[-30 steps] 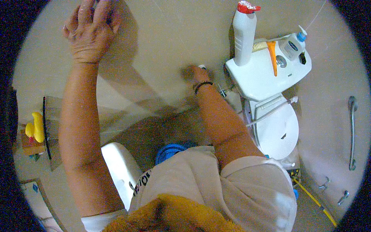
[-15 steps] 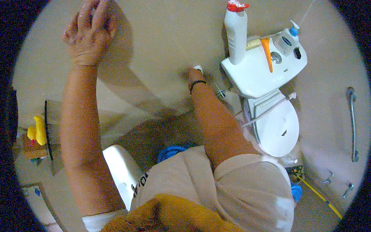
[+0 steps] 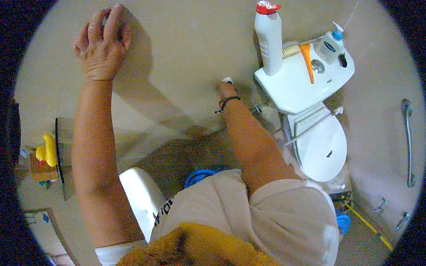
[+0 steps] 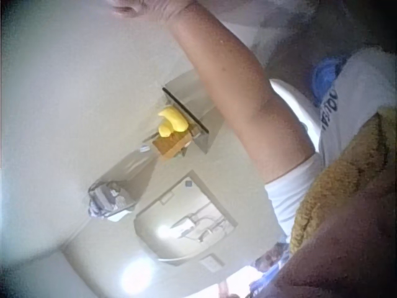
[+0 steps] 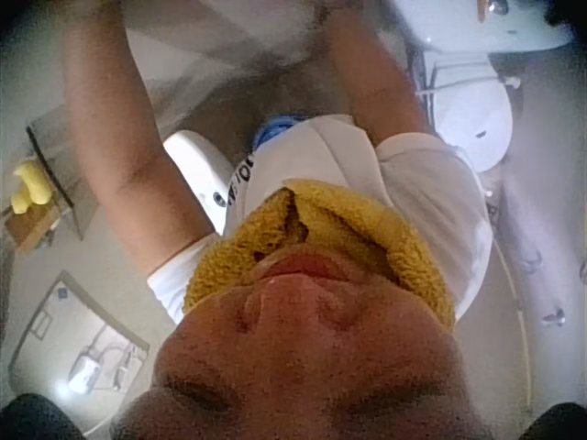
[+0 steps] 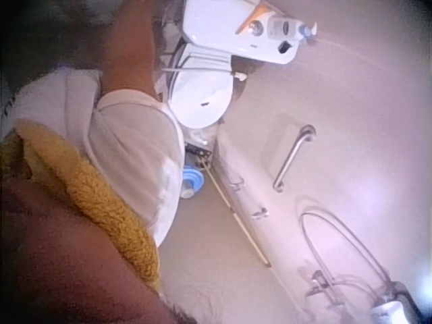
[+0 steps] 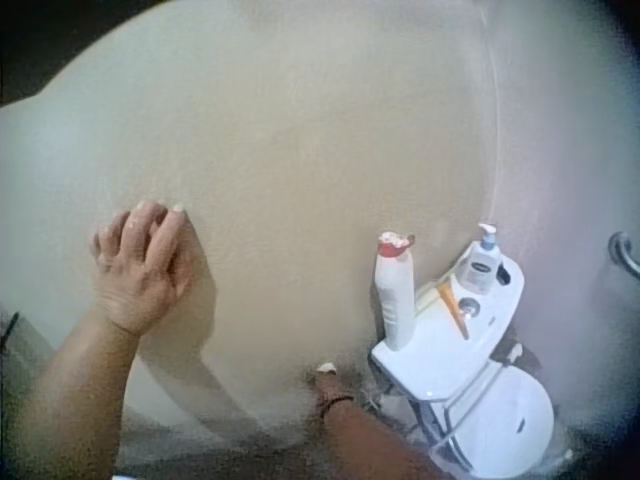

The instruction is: The person unscrews and removes a bidet hose from a wall connection, cleans the connection points with a cloth and a scraper tool, and then reattaches the hose by hand.

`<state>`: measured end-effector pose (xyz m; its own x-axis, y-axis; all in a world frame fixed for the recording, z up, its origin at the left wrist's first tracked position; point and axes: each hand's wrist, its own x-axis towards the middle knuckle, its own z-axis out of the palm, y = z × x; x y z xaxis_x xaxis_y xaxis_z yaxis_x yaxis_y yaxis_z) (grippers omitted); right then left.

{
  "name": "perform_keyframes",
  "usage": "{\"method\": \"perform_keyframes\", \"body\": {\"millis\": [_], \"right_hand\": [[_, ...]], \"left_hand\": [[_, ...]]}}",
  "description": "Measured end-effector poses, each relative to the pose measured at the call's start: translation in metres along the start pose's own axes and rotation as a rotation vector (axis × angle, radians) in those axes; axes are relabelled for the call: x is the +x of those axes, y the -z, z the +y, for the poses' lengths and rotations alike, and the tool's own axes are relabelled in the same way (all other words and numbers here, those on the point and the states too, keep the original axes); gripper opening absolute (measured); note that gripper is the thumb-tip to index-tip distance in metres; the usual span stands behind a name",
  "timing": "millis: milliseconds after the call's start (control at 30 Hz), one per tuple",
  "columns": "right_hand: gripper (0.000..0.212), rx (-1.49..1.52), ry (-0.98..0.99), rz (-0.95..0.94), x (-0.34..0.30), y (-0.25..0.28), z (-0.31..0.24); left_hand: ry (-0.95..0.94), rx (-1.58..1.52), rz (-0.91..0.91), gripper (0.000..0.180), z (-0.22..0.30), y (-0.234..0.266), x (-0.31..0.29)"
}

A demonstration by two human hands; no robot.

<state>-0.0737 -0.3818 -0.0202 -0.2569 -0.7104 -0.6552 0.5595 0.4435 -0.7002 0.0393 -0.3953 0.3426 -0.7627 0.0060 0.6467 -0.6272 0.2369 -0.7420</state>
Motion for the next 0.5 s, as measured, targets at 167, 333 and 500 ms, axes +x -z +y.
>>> {"method": "perform_keyframes", "body": {"millis": [167, 333, 500], "right_hand": [[0.028, -0.197, -0.037, 0.078, -0.066, -0.003, -0.024], [0.030, -0.430, 0.232, 0.115, 0.003, 0.020, 0.014], [0.027, -0.706, 0.136, 0.005, -0.031, 0.003, -0.005]], "left_hand": [[0.064, -0.003, -0.109, 0.040, -0.012, -0.001, -0.020], [0.049, -0.020, -0.050, 0.039, -0.001, -0.006, 0.002], [0.033, 0.086, -0.186, 0.038, -0.014, 0.005, -0.015]]}}
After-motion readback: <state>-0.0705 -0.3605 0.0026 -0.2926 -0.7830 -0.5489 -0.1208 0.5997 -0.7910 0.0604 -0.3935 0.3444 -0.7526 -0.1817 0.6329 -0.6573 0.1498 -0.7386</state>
